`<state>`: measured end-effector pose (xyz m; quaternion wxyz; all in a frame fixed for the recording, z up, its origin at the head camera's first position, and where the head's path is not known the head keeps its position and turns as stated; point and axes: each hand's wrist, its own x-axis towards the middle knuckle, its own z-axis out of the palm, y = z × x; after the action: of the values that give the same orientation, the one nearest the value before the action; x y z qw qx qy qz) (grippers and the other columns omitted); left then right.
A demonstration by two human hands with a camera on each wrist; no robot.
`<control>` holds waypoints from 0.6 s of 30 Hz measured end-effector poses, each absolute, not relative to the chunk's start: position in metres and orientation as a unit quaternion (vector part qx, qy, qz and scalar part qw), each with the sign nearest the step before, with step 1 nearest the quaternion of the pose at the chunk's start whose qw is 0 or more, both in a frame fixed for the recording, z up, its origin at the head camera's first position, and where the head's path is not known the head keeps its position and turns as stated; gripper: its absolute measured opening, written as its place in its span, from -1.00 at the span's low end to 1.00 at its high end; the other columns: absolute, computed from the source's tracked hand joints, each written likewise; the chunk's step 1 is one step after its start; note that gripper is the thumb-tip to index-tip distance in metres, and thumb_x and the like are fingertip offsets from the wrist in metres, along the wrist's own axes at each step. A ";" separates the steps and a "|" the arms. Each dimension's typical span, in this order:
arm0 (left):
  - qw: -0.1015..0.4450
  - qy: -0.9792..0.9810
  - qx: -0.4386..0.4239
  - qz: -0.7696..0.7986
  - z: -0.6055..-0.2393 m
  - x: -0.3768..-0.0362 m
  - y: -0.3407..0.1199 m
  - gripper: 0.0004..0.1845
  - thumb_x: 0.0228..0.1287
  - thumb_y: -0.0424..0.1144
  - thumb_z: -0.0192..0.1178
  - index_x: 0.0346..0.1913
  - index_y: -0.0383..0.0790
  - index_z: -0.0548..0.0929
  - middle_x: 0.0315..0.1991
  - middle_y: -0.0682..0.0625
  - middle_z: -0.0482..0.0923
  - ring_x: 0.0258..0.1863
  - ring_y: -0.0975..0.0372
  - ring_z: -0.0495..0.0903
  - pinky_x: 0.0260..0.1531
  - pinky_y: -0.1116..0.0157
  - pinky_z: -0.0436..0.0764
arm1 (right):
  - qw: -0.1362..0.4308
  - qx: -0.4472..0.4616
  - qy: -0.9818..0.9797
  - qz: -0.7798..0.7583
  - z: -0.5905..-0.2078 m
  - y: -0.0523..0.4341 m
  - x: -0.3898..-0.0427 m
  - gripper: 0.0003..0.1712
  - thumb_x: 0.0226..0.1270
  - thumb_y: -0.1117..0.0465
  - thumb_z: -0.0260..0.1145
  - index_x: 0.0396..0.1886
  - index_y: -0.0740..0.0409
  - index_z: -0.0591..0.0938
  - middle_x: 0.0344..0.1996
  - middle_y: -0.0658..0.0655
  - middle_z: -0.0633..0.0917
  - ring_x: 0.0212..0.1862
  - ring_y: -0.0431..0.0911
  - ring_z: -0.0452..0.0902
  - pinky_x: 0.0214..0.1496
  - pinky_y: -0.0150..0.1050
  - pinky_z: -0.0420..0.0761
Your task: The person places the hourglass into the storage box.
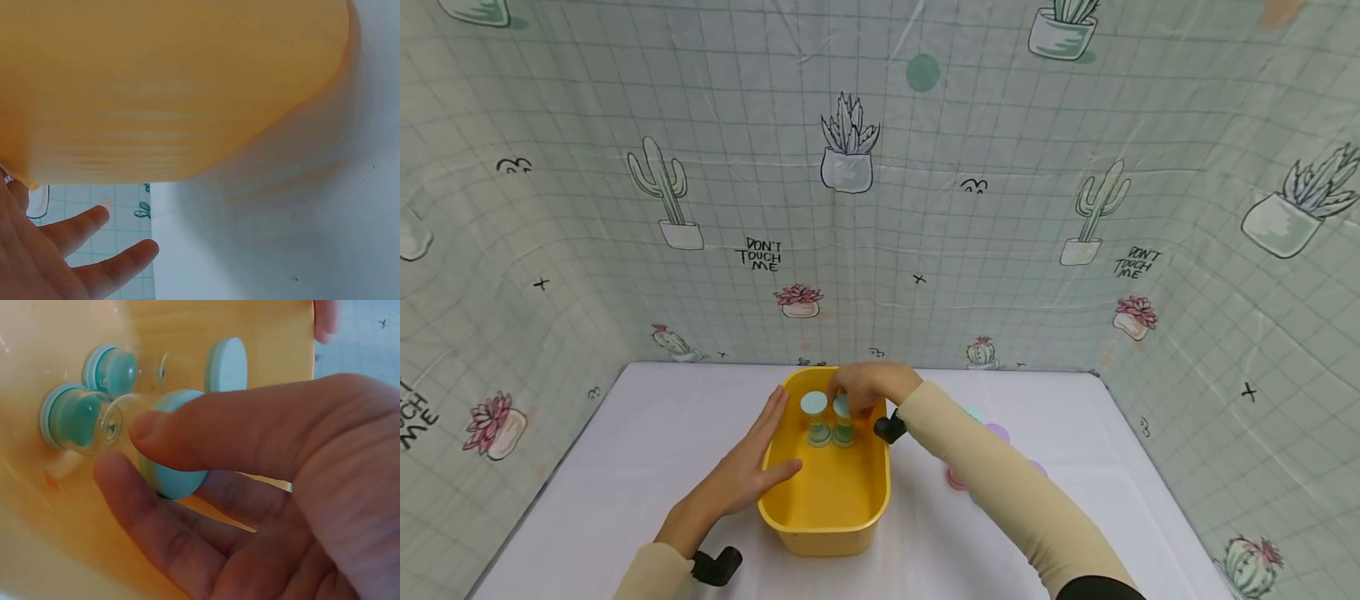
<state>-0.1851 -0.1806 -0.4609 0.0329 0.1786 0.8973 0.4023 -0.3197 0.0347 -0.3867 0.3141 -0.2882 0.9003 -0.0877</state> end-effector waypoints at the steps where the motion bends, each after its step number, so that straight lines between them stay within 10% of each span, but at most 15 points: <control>1: 0.033 0.897 0.180 0.402 -0.461 -0.186 -0.180 0.04 0.41 0.19 0.17 0.69 -0.10 -0.19 0.71 -0.15 -0.34 0.66 -0.19 -0.14 0.49 -0.35 0.03 | 0.312 -0.290 0.901 -0.088 -0.387 0.036 -0.320 -0.47 0.24 0.49 0.39 0.16 -0.03 0.70 -0.05 0.01 0.62 -0.17 -0.09 0.49 -0.28 -0.36 0.52; 11: 0.039 0.897 0.182 0.401 -0.462 -0.187 -0.178 0.04 0.42 0.19 0.16 0.69 -0.10 -0.21 0.71 -0.11 -0.38 0.67 -0.16 -0.15 0.52 -0.31 0.01 | 0.283 -0.291 0.910 -0.085 -0.388 0.040 -0.321 -0.48 0.23 0.42 0.43 0.17 -0.03 0.71 0.13 0.06 0.67 -0.01 -0.07 0.49 0.01 -0.30 0.63; 18: 0.036 0.900 0.179 0.396 -0.461 -0.185 -0.180 0.04 0.42 0.18 0.17 0.69 -0.10 -0.20 0.71 -0.14 -0.36 0.66 -0.20 -0.14 0.49 -0.34 0.03 | 0.275 -0.293 0.910 -0.102 -0.379 0.041 -0.320 -0.52 0.30 0.40 0.39 0.20 0.03 0.69 0.17 0.17 0.67 -0.08 -0.07 0.57 -0.12 -0.34 0.67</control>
<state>-0.1849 -0.1801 -0.4609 0.0360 0.1794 0.8997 0.3963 -0.3198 0.0410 -0.3793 0.2754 -0.2930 0.9099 -0.1021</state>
